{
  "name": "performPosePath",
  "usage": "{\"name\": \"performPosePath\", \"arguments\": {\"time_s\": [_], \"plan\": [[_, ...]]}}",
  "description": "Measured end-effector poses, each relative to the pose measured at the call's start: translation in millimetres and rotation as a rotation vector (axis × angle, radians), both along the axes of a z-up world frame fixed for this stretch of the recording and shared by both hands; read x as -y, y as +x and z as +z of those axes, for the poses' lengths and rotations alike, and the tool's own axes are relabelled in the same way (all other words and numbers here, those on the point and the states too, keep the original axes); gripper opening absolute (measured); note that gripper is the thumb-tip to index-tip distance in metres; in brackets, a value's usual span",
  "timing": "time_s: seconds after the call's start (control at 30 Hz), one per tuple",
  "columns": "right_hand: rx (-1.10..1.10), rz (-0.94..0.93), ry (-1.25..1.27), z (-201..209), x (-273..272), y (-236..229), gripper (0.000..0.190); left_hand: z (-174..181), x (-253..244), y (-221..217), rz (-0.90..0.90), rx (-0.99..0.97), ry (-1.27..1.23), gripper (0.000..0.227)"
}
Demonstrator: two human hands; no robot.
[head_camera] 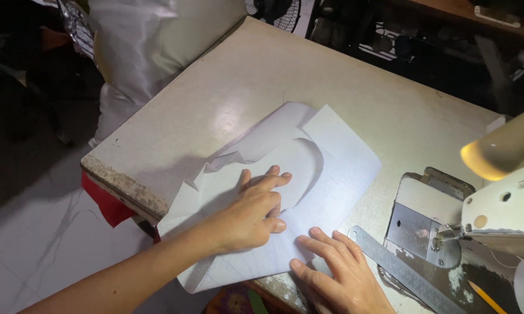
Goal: Folding and aligning fabric components on a sewing table using a metal guide
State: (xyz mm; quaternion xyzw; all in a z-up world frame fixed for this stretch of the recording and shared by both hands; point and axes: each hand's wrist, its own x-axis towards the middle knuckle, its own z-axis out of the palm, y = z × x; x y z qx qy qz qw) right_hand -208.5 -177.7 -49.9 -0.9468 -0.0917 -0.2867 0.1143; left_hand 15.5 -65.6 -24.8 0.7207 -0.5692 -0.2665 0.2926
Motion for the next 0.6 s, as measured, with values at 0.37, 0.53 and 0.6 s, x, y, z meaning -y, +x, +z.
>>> {"name": "performPosePath", "arguments": {"time_s": [0.37,0.53,0.6], "plan": [[-0.054,0.039,0.012,-2.6,0.8,5.9,0.022,5.0,7.4,-0.9,0.014,0.112,0.122,0.019],[-0.162,0.196,0.197,25.0,16.6,7.3,0.035,6.7,7.5,-1.0,0.011,0.098,0.144,0.023],[-0.168,0.202,0.169,26.9,20.0,11.6,0.042,3.3,7.8,-0.4,0.008,0.118,0.138,0.023]]}}
